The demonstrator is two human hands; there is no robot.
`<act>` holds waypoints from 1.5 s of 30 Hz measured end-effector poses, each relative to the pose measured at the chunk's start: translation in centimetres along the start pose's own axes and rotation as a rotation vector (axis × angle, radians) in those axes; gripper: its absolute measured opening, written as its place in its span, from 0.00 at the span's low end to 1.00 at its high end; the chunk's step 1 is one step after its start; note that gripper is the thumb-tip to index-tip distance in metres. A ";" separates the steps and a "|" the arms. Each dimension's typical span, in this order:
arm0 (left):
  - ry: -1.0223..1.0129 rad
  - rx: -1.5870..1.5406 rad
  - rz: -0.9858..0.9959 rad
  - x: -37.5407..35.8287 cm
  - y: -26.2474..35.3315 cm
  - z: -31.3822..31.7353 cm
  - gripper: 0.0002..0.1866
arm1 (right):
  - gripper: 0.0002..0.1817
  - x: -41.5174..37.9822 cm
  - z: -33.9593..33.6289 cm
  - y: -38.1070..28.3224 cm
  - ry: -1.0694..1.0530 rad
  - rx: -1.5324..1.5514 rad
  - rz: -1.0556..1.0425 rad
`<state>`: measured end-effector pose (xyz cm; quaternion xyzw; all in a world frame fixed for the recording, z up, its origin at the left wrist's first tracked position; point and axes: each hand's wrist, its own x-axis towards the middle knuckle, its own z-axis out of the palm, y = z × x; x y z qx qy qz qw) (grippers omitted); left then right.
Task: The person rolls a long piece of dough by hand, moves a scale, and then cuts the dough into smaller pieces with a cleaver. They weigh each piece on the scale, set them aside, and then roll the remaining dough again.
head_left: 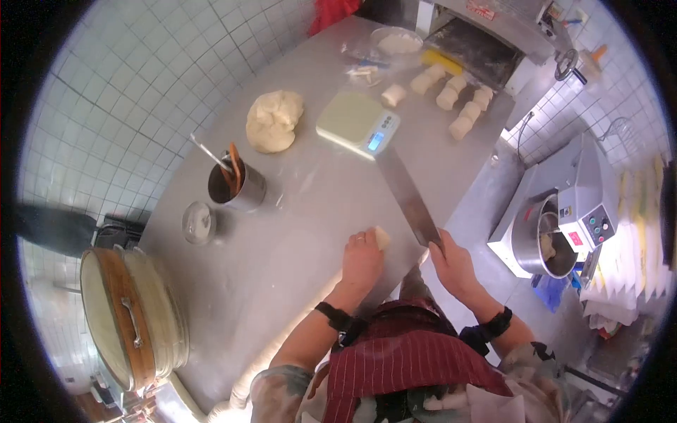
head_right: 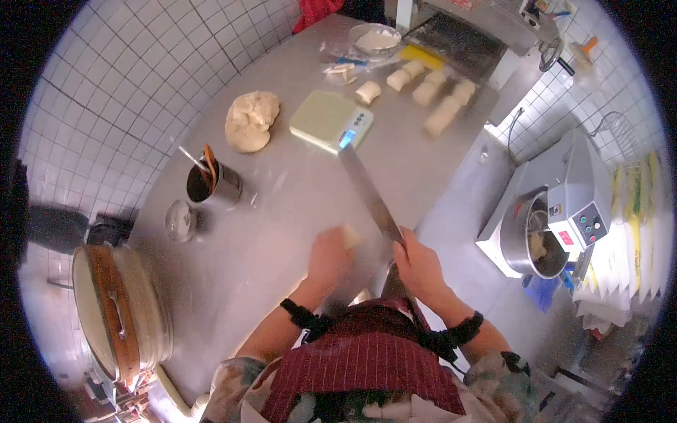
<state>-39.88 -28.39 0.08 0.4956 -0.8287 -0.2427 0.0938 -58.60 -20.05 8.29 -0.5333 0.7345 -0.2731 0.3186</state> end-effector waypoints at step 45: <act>0.146 0.234 -0.276 27.1 0.0 -7.2 0.35 | 0.18 10.1 -14.6 14.4 -0.075 0.007 0.052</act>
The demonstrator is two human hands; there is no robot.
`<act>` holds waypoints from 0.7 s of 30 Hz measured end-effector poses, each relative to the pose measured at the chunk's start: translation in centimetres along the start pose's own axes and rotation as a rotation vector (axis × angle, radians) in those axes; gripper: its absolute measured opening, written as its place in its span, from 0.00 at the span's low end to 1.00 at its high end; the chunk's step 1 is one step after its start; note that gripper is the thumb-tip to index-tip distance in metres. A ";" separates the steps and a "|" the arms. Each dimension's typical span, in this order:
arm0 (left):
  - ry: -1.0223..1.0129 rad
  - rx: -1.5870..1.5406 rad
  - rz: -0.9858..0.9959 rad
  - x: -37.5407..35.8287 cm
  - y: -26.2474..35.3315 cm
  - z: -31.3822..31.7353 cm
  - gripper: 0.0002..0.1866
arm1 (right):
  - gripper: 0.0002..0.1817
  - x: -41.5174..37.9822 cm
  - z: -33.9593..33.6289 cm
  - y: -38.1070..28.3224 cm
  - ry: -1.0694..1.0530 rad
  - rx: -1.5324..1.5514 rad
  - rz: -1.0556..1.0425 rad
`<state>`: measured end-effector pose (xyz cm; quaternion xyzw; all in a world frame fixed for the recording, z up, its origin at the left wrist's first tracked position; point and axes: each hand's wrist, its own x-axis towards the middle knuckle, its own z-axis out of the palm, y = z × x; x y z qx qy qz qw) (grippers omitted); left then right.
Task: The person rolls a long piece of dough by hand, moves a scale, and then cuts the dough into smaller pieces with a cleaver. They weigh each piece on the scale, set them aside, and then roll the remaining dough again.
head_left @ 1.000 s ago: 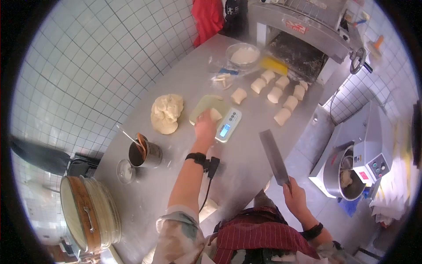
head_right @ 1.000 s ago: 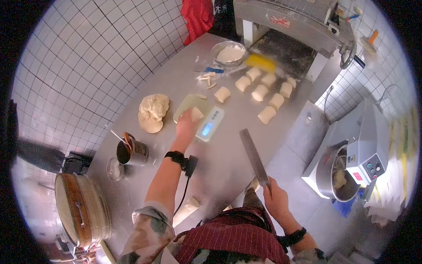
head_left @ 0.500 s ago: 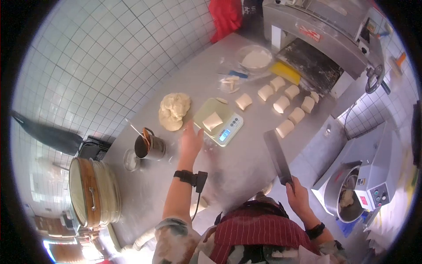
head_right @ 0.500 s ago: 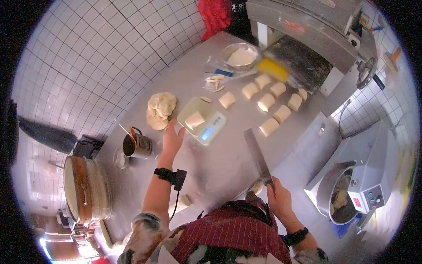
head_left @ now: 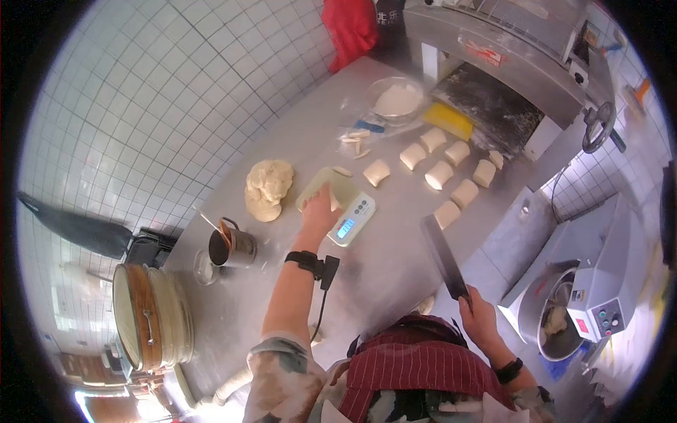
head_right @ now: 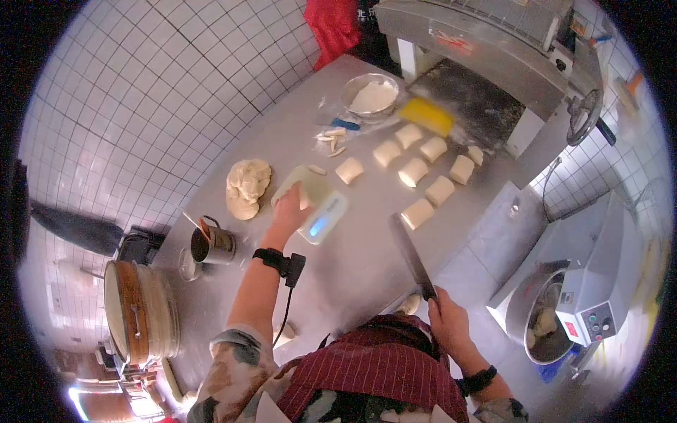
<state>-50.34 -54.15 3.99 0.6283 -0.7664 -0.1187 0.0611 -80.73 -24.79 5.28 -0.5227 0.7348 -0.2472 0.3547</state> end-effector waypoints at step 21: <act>-0.200 -1.032 -0.300 -16.4 8.2 7.2 0.14 | 0.19 0.5 -2.0 -5.1 -0.382 -0.324 -0.102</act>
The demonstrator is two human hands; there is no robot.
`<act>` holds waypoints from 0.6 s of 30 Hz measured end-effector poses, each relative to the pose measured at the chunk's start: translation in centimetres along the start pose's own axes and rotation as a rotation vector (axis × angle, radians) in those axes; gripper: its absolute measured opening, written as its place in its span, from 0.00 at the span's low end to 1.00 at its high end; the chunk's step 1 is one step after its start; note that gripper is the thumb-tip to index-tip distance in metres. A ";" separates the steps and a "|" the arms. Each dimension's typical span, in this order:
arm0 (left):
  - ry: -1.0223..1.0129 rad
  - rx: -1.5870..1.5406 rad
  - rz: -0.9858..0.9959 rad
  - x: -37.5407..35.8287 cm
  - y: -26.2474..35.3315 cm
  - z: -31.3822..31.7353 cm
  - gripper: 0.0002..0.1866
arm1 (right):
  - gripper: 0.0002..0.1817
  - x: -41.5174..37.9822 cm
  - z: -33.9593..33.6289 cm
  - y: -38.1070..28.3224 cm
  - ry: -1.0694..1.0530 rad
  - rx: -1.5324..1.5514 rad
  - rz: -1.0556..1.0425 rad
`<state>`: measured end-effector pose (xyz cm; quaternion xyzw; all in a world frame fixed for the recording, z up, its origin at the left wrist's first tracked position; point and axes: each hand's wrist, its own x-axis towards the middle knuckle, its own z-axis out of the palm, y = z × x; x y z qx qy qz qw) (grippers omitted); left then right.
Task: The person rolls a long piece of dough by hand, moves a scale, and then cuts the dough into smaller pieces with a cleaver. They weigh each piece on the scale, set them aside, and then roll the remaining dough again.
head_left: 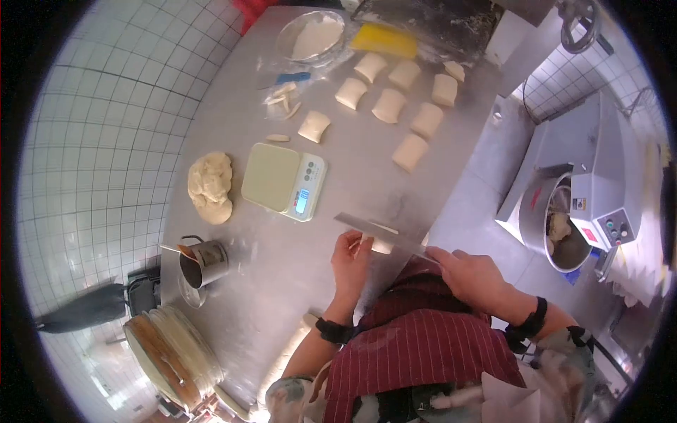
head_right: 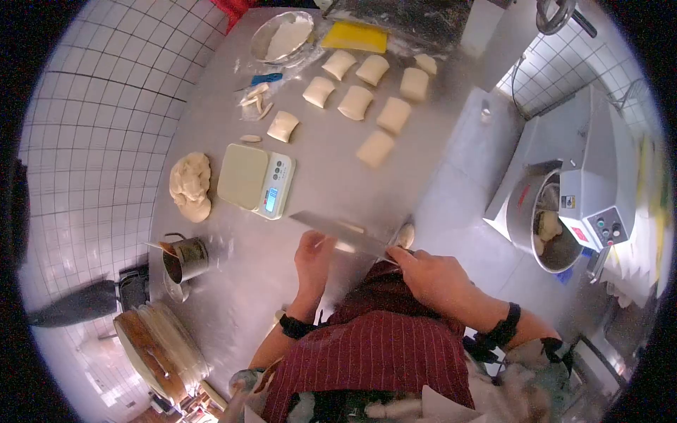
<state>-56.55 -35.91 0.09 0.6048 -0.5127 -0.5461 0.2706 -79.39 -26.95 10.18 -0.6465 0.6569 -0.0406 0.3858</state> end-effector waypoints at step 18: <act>0.015 0.129 0.070 0.8 0.9 0.3 0.18 | 0.22 1.7 -1.4 0.1 -0.105 -0.220 -0.161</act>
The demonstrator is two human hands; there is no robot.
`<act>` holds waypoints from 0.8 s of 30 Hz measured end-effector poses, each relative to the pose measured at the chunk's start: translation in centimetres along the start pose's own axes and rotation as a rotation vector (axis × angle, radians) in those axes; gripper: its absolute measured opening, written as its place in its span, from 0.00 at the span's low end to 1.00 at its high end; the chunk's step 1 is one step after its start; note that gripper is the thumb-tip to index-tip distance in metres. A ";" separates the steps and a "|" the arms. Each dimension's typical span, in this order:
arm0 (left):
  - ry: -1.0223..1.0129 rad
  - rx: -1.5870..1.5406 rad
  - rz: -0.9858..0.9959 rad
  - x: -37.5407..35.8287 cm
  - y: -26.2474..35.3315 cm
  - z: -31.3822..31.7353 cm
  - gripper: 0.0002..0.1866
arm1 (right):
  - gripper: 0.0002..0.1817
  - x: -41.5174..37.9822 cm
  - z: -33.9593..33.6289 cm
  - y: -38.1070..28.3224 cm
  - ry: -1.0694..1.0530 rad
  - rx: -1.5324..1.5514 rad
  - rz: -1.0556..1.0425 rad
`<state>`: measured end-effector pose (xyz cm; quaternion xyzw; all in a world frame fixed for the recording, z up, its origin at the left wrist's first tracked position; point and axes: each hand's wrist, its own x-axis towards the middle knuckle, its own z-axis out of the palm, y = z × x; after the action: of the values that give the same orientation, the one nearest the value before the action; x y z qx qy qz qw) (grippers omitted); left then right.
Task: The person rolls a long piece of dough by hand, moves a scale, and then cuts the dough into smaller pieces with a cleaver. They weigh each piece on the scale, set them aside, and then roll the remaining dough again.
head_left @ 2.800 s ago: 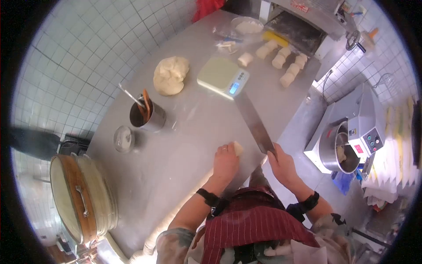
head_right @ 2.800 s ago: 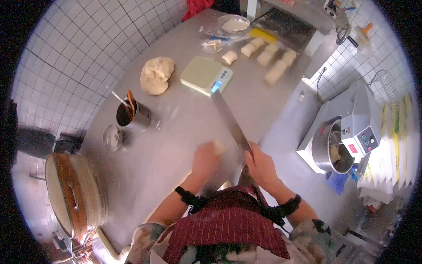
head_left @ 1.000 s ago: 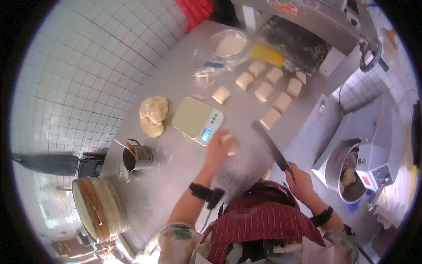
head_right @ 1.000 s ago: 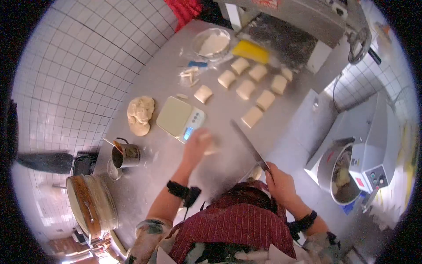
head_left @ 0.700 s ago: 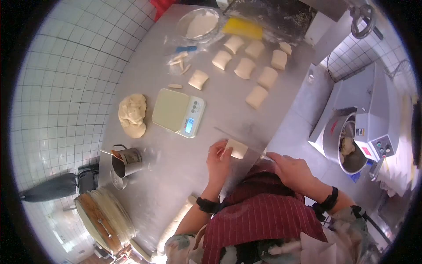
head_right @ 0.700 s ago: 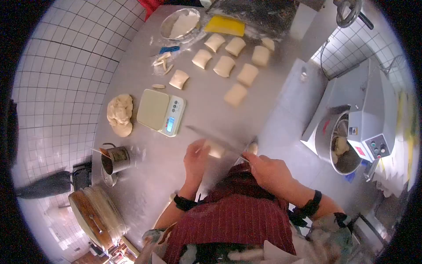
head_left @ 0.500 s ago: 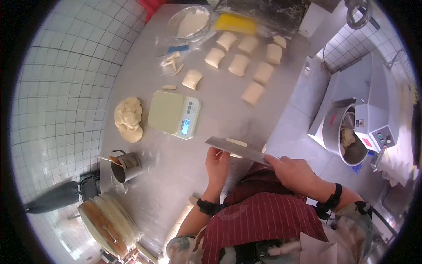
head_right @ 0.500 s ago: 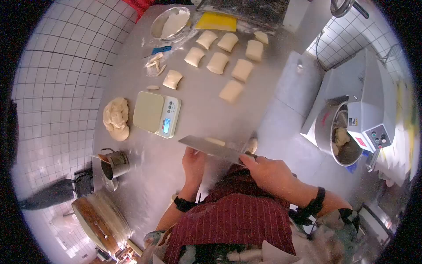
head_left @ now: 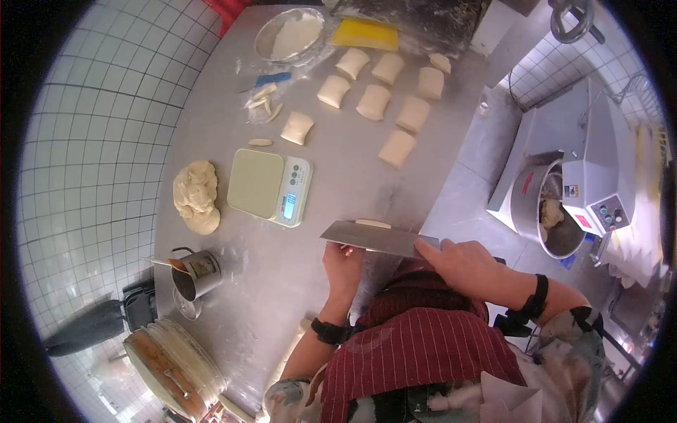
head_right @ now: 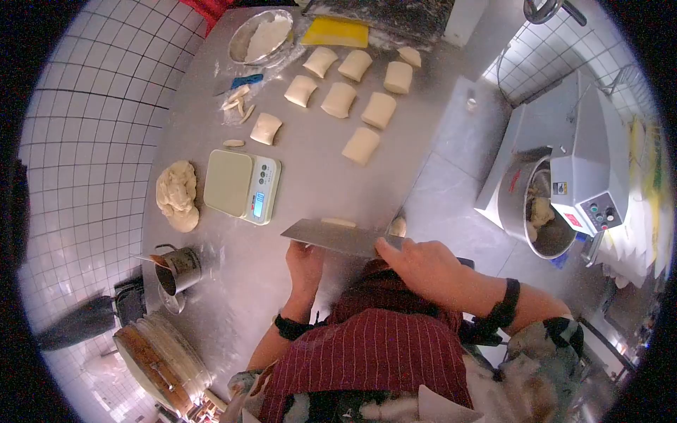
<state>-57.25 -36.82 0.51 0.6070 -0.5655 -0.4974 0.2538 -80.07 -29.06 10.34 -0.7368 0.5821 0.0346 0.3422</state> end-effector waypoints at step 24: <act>-0.022 0.099 0.198 8.4 3.9 -6.2 0.26 | 0.17 0.6 1.0 3.3 0.495 0.584 0.384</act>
<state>-54.57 -47.14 3.61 0.5542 -0.6493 -0.4481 0.2654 -82.42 -29.34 7.82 -0.4733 0.7586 -0.2467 0.3737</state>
